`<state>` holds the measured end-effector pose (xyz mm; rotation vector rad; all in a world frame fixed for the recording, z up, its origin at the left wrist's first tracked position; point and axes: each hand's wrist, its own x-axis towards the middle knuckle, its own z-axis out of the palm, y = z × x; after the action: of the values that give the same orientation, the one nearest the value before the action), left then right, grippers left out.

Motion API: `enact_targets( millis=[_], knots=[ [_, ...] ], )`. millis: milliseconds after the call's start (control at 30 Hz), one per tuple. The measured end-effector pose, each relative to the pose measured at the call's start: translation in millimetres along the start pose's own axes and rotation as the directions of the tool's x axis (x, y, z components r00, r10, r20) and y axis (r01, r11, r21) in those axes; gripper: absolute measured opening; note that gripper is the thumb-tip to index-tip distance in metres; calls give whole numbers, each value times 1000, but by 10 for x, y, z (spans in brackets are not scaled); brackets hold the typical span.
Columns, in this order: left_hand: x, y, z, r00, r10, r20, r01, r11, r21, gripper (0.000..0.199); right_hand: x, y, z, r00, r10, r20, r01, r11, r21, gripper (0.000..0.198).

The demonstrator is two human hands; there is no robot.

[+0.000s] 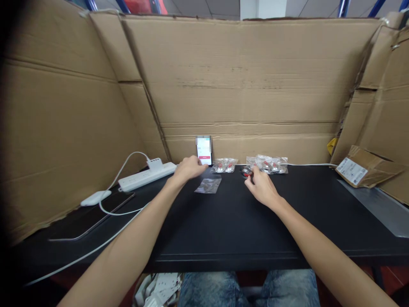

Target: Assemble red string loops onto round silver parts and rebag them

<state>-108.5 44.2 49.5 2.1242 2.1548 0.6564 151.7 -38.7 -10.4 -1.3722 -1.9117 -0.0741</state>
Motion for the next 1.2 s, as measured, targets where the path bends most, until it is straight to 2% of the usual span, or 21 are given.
enact_targets(
  millis=[33, 100, 167, 200, 367, 500, 700, 833, 1000, 1067, 1200],
  knots=[
    [35, -68, -9, 991, -16, 132, 12, 999, 30, 28, -3, -8, 0, 1000, -1, 8, 1, 1000, 3, 6],
    [73, -155, 8, 927, -66, 370, 44, 997, 66, 31, -9, -27, 1, 1000, -1, 22, 0, 1000, 7, 6],
    [76, -183, 55, 866, -85, 493, 50, 995, 84, 34, -15, -50, 1, 999, -2, 41, 2, 1000, 11, 6],
    [70, -179, 83, 858, -81, 508, 42, 995, 87, 35, -19, -62, 0, 999, -5, 53, 4, 1000, 15, 7],
    [22, -74, 230, 880, 60, 472, -71, 997, 5, 27, -56, -146, -8, 991, -50, 122, 46, 998, 31, 7],
    [-25, 35, 323, 905, 148, 399, -163, 987, 5, 13, -101, -248, -9, 969, -155, 190, 149, 988, 49, 3],
    [-125, 143, 290, 946, 129, 297, -150, 987, 52, 39, -148, -367, 6, 943, -218, 251, 209, 976, 63, 3],
    [-171, 197, 273, 923, 162, 349, -177, 984, 10, 47, -162, -384, 13, 937, -223, 267, 215, 975, 59, 2],
    [-225, 308, 376, 874, 294, 386, -238, 953, -188, 22, -168, -349, 38, 936, -212, 280, 215, 976, 20, 3],
    [-252, 349, 412, 850, 381, 364, -283, 913, -293, 14, -163, -325, 50, 940, -197, 279, 206, 978, -6, 3],
    [-287, 378, 436, 798, 530, 288, -324, 779, -537, 16, -123, -236, 57, 963, -108, 246, 130, 989, -75, 4]
  ],
)
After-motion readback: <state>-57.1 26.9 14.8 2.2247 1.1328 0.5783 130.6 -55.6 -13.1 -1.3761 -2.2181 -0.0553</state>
